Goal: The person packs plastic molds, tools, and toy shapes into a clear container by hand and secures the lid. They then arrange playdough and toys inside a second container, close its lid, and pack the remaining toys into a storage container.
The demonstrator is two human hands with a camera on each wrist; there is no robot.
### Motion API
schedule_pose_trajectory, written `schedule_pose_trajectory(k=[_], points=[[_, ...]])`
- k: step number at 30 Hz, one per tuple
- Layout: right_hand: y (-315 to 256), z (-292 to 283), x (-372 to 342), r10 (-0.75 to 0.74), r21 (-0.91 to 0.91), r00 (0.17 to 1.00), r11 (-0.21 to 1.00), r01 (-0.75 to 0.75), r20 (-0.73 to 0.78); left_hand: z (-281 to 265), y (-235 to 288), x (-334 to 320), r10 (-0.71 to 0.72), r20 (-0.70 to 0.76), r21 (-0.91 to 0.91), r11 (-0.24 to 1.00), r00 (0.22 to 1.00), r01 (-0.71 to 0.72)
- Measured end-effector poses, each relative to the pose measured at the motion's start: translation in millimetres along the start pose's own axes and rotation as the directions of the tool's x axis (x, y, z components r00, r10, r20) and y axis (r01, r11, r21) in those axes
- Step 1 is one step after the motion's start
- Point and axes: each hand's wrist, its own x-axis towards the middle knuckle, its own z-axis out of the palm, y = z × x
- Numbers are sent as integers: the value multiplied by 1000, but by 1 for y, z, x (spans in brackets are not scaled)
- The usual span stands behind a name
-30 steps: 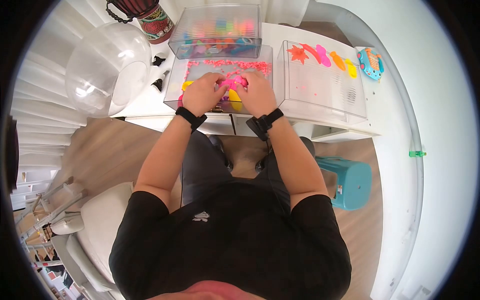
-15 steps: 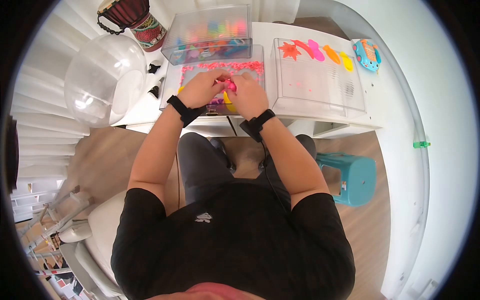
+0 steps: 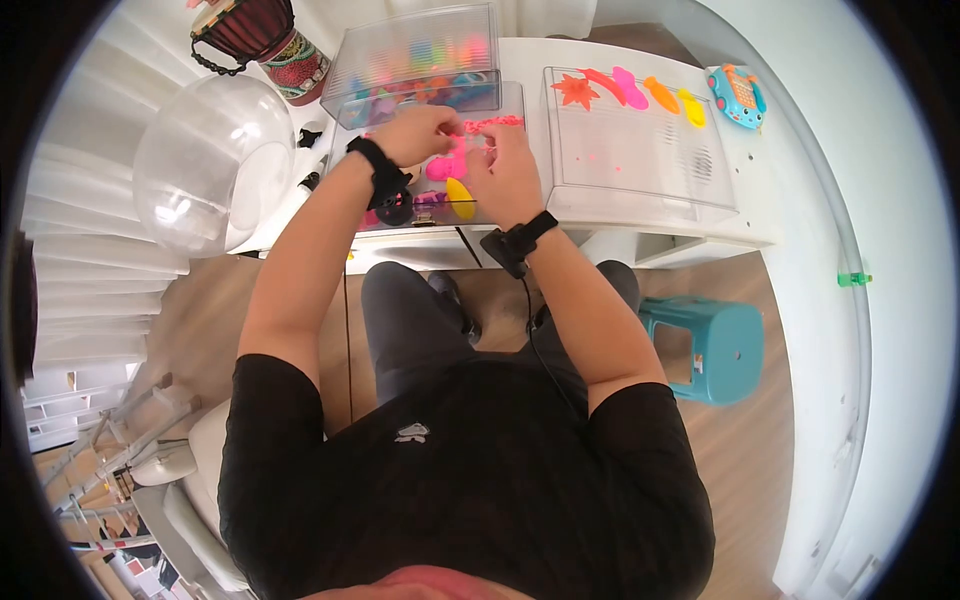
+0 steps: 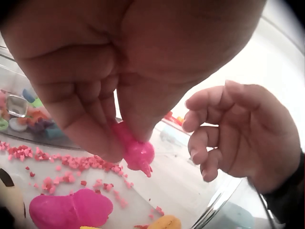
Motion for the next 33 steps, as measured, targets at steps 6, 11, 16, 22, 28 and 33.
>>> schedule_pose_trajectory(k=[6, 11, 16, 22, 28, 33], points=[[16, 1, 2, 44, 149, 998, 988, -35, -53, 38, 11, 41, 77, 275, 236, 961, 958, -145], [19, 2, 2, -88, 4, 993, 996, 88, -73, 71, -8, 62, 33, 352, 295, 945, 935, -145], [13, 1, 1, 49, 133, 998, 990, -44, -31, 54, -2, 46, 32, 340, 257, 958, 940, -125], [13, 1, 1, 52, 185, 998, 982, -45, -36, 3, 18, -21, 171, -79, 256, 956, 982, -146], [7, -3, 0, 23, 131, 999, 991, -20, -23, 3, 40, -78, -138, -160, 122, 980, 977, 158], [0, -7, 1, -8, 61, 1000, 998, 9, -7, 38, 21, -83, -149, -364, 47, 983, 919, 178]])
